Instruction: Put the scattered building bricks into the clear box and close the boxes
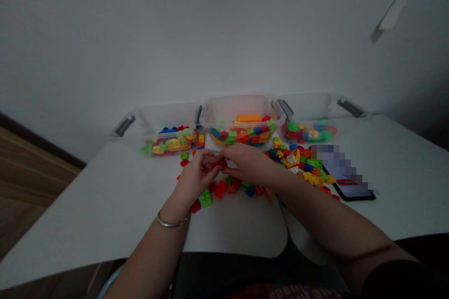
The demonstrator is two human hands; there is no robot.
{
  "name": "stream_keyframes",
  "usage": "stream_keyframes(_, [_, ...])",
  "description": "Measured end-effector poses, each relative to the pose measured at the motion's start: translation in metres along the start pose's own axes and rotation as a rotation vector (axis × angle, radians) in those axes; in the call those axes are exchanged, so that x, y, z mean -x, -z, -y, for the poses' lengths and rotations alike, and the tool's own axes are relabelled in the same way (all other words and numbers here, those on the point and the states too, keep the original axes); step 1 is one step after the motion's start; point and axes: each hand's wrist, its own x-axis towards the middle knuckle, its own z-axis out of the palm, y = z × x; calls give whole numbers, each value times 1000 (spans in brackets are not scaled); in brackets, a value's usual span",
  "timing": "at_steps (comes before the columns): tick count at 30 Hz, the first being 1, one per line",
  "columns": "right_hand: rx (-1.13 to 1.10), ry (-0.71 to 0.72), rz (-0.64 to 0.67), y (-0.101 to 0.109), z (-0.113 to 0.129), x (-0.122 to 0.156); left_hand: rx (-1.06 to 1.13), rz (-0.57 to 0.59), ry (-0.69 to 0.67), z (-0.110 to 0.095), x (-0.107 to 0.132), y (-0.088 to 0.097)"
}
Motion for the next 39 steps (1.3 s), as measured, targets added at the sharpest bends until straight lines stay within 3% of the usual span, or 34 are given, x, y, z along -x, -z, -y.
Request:
stream_keyframes(10, [-1, 13, 16, -3, -6, -2, -62, 78, 26, -11, 0, 2])
stream_keyframes(20, [15, 16, -94, 20, -3, 6, -8, 34, -31, -10, 0, 1])
stream_keyframes(27, [-3, -30, -370, 48, -15, 15, -114, -19, -64, -8, -2, 2])
stream_keyframes(34, [80, -200, -681, 72, -54, 25, -458, -136, -67, 5, -8, 8])
stream_keyframes(37, [87, -270, -711, 70, -71, 25, -594, -141, -10, 7, -7, 9])
stream_keyframes(39, [94, -276, -662, 66, -79, 23, -660, -134, 38, 7, -7, 8])
